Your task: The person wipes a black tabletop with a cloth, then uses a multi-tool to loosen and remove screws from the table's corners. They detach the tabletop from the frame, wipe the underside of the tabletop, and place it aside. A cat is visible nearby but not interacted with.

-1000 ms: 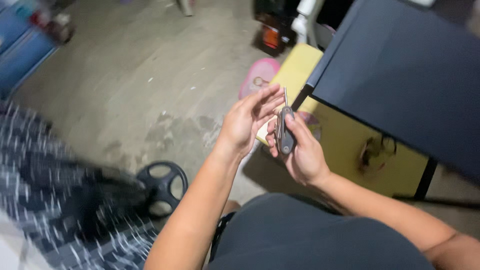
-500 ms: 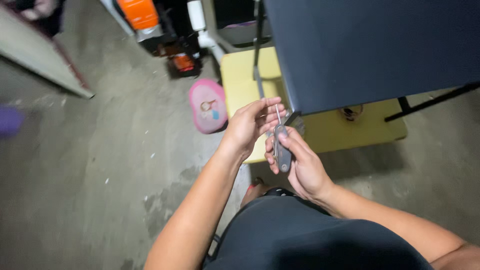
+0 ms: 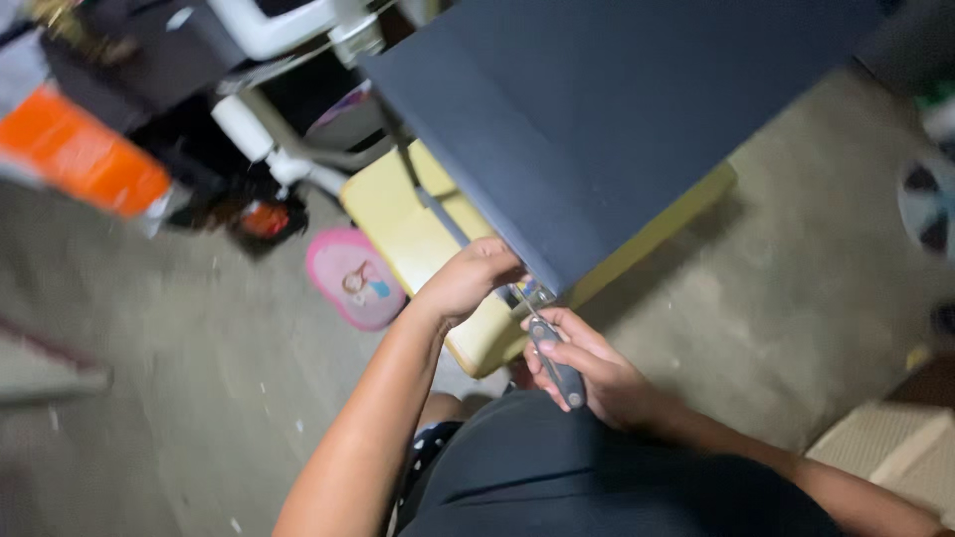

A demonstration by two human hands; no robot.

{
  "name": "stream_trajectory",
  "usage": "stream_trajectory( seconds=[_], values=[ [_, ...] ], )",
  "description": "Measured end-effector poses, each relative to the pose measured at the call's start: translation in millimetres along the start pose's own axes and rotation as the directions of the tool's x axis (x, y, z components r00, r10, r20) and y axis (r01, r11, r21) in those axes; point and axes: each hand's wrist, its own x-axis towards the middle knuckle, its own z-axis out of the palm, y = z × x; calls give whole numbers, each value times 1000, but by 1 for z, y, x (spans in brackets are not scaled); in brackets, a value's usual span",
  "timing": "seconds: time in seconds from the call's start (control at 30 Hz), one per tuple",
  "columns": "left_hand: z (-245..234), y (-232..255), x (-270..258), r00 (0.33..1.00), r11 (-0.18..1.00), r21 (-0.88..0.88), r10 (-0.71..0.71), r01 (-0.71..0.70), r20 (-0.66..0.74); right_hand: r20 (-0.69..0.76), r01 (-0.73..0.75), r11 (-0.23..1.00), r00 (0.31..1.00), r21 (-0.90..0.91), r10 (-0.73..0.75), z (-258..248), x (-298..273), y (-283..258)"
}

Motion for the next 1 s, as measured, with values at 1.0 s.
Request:
stream_trajectory(
  seconds=[1.0],
  values=[
    [-10,-2,55,787,967,115,-253,229,563,-765,784,582,506,215,-398,158,49,66]
  ],
)
